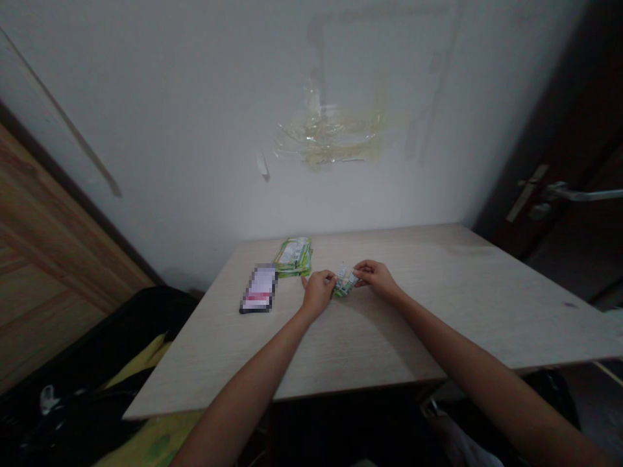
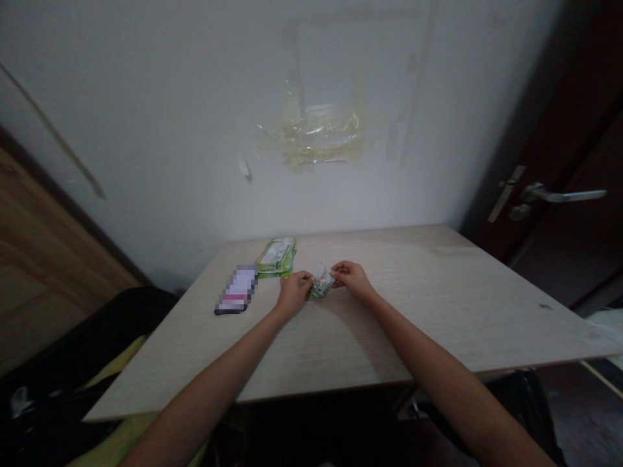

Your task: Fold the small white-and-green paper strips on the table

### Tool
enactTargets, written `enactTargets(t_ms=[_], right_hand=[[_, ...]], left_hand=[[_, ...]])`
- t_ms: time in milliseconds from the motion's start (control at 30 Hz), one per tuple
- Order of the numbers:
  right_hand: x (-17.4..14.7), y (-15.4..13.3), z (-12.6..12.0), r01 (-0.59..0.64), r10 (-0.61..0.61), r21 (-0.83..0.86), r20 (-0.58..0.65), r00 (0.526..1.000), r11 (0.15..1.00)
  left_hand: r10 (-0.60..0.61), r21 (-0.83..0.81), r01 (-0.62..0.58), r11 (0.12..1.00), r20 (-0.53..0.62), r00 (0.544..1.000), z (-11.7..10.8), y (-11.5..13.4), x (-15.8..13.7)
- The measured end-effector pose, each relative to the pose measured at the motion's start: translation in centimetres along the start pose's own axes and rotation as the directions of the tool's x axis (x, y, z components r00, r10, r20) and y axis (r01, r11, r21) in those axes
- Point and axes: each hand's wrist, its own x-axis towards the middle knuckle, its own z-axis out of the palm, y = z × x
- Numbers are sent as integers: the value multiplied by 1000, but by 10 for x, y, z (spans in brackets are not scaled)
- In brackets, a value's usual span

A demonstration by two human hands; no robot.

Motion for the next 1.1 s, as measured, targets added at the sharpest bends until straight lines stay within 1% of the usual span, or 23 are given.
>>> enactTargets(t_ms=[200,400,600,933,1100], right_hand=[[0,0,-1,-1,1,-10,3,1000,1000],[0,0,-1,-30,29,-26,-32,999,999],[-1,1,1,-25,23,-35,-57,998,999],[-2,6,5,37,-45,-111,-65,997,993],[-3,6,6,51,-57,-141,-39,998,989]], left_hand=[[30,19,-30,999,-16,999,3,-5,1],[90,59,-87,994,-51,995,5,-8,-1],[141,96,-139,986,-21,990,3,-4,-4],[135,82,-135,987,6,991,2,-4,-4],[145,80,-145,986,10,989,2,-4,-4]])
